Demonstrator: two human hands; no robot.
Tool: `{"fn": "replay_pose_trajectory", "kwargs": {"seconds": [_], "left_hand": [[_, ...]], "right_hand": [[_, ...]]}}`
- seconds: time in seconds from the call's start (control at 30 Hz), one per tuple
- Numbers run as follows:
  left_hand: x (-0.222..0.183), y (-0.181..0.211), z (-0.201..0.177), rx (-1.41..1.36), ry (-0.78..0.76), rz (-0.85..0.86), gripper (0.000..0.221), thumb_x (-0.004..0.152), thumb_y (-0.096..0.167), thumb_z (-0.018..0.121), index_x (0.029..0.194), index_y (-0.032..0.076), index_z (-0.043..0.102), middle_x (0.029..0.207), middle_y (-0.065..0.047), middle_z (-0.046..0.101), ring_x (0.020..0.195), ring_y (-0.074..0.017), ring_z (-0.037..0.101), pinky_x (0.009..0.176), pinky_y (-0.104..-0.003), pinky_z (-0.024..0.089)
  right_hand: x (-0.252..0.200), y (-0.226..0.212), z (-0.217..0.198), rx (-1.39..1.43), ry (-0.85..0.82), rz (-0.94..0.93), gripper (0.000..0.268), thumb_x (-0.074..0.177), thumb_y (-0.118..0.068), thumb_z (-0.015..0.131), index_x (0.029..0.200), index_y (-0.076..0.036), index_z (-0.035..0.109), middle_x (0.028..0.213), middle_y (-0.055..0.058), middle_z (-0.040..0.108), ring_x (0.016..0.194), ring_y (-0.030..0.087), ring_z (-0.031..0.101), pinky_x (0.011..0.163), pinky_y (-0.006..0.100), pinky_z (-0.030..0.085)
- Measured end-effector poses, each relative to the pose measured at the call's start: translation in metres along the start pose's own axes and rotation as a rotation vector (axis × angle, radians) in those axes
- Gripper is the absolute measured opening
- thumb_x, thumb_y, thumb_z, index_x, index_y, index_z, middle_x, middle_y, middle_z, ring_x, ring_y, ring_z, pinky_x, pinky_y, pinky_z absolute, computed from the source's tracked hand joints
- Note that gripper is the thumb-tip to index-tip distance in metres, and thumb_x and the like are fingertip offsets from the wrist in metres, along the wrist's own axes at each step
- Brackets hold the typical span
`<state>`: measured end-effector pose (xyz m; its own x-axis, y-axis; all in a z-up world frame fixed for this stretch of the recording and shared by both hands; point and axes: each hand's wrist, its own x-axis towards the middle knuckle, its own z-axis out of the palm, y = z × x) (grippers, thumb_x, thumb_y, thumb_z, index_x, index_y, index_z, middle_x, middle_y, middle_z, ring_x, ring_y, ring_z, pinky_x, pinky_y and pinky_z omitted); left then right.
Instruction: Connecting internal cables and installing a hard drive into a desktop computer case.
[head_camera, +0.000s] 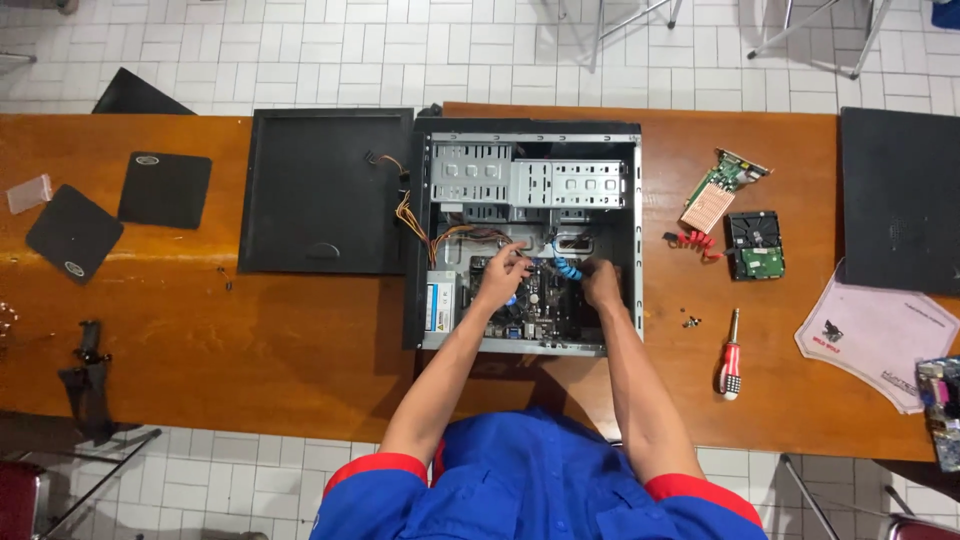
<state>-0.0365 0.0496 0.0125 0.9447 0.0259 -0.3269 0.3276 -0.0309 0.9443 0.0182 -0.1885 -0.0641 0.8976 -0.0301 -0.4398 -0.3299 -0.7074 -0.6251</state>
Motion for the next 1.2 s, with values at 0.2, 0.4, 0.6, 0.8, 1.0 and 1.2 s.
{"fn": "replay_pose_trajectory", "kwargs": {"seconds": [0.2,0.4,0.6,0.8,1.0,1.2], "left_hand": [[0.002,-0.003,-0.001,-0.004,0.002,-0.016,0.041,0.104,0.012,0.053,0.145,0.009,0.056,0.113,-0.022,0.073,0.097,-0.0261,0.075,0.085,-0.035,0.062],[-0.002,0.005,-0.002,0.006,0.016,-0.01,0.041,0.104,0.011,0.053,0.145,0.008,0.055,0.112,-0.022,0.073,0.096,-0.0268,0.075,0.084,-0.034,0.063],[0.001,-0.005,-0.001,0.007,0.012,-0.022,0.041,0.104,0.012,0.054,0.145,0.01,0.056,0.113,-0.021,0.074,0.097,-0.0252,0.075,0.084,-0.034,0.062],[0.001,-0.001,-0.002,0.001,0.01,0.008,0.042,0.101,0.009,0.055,0.143,0.008,0.056,0.111,-0.023,0.073,0.094,-0.0274,0.075,0.082,-0.033,0.062],[-0.003,0.006,-0.003,-0.004,0.012,-0.019,0.041,0.102,0.01,0.054,0.143,0.008,0.057,0.112,-0.024,0.073,0.096,-0.0278,0.075,0.083,-0.033,0.062],[0.0,0.0,-0.004,0.016,0.01,-0.036,0.042,0.102,0.011,0.055,0.143,0.012,0.058,0.112,-0.021,0.074,0.096,-0.0251,0.075,0.082,-0.033,0.062]], "right_hand": [[0.008,0.006,0.008,-0.012,-0.006,0.02,0.034,0.09,-0.003,0.069,0.121,-0.014,0.078,0.113,0.018,0.076,0.116,0.039,0.069,0.098,0.053,0.054],[0.017,0.021,0.012,-0.036,-0.032,0.025,0.033,0.09,-0.005,0.07,0.119,-0.02,0.077,0.115,0.014,0.076,0.12,0.035,0.068,0.099,0.053,0.054],[0.005,0.008,0.007,0.021,-0.031,0.032,0.035,0.09,0.001,0.068,0.121,-0.013,0.076,0.113,0.019,0.075,0.117,0.039,0.068,0.097,0.054,0.053],[0.013,0.013,0.009,-0.005,-0.027,0.025,0.034,0.091,0.0,0.068,0.12,-0.016,0.077,0.111,0.018,0.075,0.114,0.039,0.07,0.093,0.053,0.055],[0.02,0.016,0.014,-0.015,-0.052,0.02,0.035,0.089,0.003,0.065,0.12,-0.011,0.077,0.113,0.024,0.074,0.115,0.042,0.069,0.094,0.055,0.054],[0.03,0.017,0.016,-0.074,-0.078,-0.028,0.032,0.089,0.002,0.064,0.117,-0.007,0.077,0.111,0.027,0.074,0.113,0.047,0.069,0.091,0.058,0.055]]}}
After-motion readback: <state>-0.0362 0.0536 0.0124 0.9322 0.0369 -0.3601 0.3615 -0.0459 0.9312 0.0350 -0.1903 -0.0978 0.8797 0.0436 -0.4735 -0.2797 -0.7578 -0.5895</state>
